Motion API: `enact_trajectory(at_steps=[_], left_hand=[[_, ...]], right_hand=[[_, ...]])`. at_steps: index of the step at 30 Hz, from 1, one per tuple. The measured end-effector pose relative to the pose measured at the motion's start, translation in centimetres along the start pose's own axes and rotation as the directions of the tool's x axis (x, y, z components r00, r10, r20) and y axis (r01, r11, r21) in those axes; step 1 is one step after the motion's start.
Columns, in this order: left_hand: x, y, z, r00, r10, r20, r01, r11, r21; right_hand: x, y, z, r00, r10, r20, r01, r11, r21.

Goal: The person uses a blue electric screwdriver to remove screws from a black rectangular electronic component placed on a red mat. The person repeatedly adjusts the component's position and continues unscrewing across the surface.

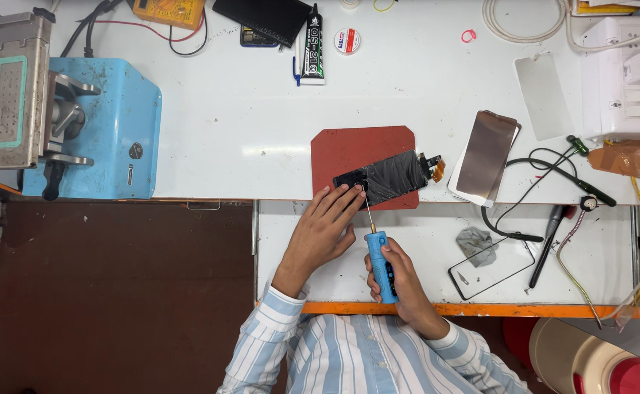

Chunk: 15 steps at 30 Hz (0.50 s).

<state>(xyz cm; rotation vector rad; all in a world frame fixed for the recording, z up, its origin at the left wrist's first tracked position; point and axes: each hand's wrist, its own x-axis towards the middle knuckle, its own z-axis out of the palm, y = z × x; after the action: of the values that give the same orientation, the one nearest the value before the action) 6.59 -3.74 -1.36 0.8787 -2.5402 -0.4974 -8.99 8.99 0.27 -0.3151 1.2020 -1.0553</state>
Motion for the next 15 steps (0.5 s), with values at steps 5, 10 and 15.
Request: enact_trajectory(at_steps=[5,10,15], left_hand=[[0.0,0.0,0.5,1.0,-0.02,-0.023,0.019,0.999,-0.027],[-0.1,0.1,0.4,0.999,-0.03,-0.035,0.028,0.998,-0.056],[-0.2,0.1,0.2,0.998,-0.027,-0.05,0.023,0.997,-0.078]], right_hand=[[0.0,-0.2,0.2,1.0,-0.015,-0.005,0.015,1.0,-0.014],[0.2,0.0,-0.3,1.0,-0.015,0.017,0.016,0.999,-0.038],[0.8,-0.3,-1.2,0.999,0.013,0.053,-0.009,0.997,-0.075]])
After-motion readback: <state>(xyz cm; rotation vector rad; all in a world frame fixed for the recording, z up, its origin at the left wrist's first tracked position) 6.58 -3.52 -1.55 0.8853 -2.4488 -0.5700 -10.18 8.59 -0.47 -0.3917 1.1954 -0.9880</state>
